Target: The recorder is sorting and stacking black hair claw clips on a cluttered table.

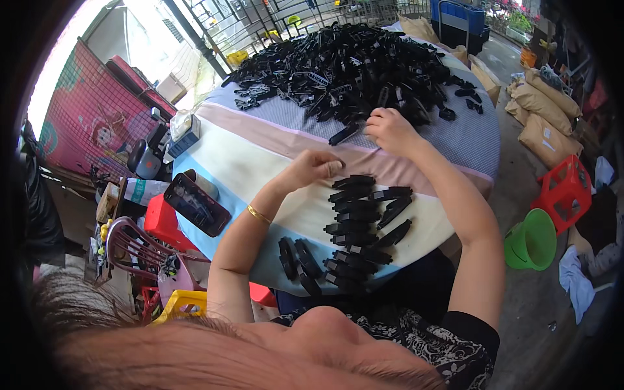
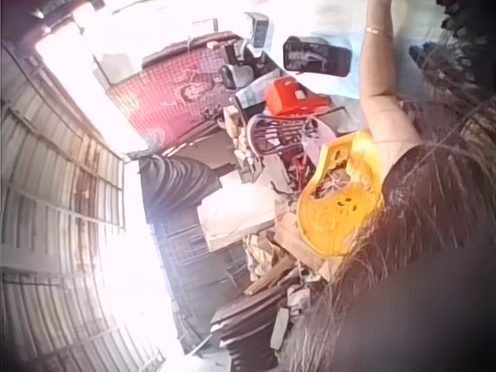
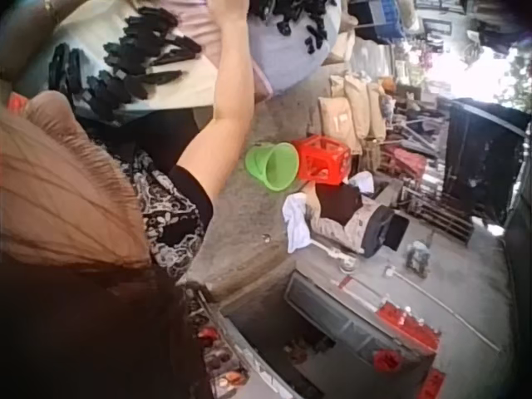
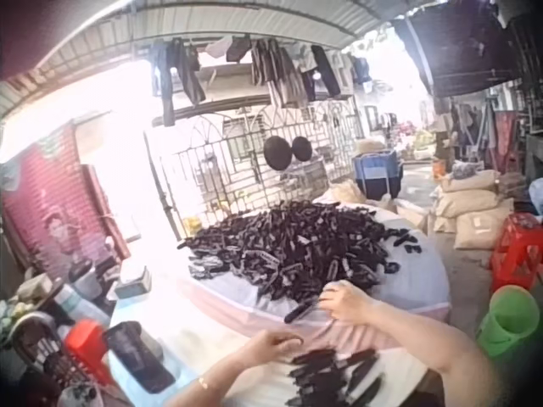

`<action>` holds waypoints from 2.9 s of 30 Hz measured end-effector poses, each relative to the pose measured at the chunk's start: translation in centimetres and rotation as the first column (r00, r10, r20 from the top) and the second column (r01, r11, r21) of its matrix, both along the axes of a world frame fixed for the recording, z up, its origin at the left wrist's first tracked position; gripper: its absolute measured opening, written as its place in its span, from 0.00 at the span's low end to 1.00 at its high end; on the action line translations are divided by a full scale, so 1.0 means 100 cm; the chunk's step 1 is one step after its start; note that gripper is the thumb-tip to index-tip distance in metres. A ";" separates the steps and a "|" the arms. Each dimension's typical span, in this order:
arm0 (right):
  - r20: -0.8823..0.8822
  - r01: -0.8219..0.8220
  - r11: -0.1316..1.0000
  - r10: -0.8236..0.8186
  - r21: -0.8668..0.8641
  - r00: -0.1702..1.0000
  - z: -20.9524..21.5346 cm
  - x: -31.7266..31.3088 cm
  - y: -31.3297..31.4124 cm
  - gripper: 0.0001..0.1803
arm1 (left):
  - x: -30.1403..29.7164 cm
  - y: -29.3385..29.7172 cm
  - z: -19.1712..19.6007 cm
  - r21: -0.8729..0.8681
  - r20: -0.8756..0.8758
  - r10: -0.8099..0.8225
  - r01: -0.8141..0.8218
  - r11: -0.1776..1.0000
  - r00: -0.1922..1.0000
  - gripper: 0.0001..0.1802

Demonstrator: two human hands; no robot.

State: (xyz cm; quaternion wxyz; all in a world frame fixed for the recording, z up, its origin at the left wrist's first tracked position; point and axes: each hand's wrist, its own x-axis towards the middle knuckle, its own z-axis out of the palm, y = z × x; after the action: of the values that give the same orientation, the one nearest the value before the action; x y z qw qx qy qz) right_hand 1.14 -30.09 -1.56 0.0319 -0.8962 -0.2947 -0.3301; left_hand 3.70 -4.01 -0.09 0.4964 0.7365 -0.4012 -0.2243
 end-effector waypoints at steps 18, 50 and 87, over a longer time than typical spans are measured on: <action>-0.304 0.284 0.941 -0.220 0.186 0.927 0.021 -0.035 -0.012 0.07 | 0.066 -0.123 0.013 0.085 0.966 0.019 -0.387 0.918 0.257 0.17; -0.433 0.164 0.879 0.054 0.448 0.900 0.031 -0.052 0.039 0.20 | -0.011 0.002 0.014 0.175 0.424 0.108 -0.199 0.964 0.899 0.19; -0.479 -0.023 0.899 0.254 0.437 0.840 0.027 -0.036 0.036 0.05 | -0.011 -0.005 0.015 0.268 0.184 -0.004 -0.046 0.962 0.983 0.11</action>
State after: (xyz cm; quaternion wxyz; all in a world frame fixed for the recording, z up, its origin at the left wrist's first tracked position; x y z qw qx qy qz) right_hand -2.42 -26.53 1.18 0.3248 -0.8998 -0.2633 -0.1245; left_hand 2.56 -4.53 1.42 0.3545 0.8190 -0.4028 -0.2033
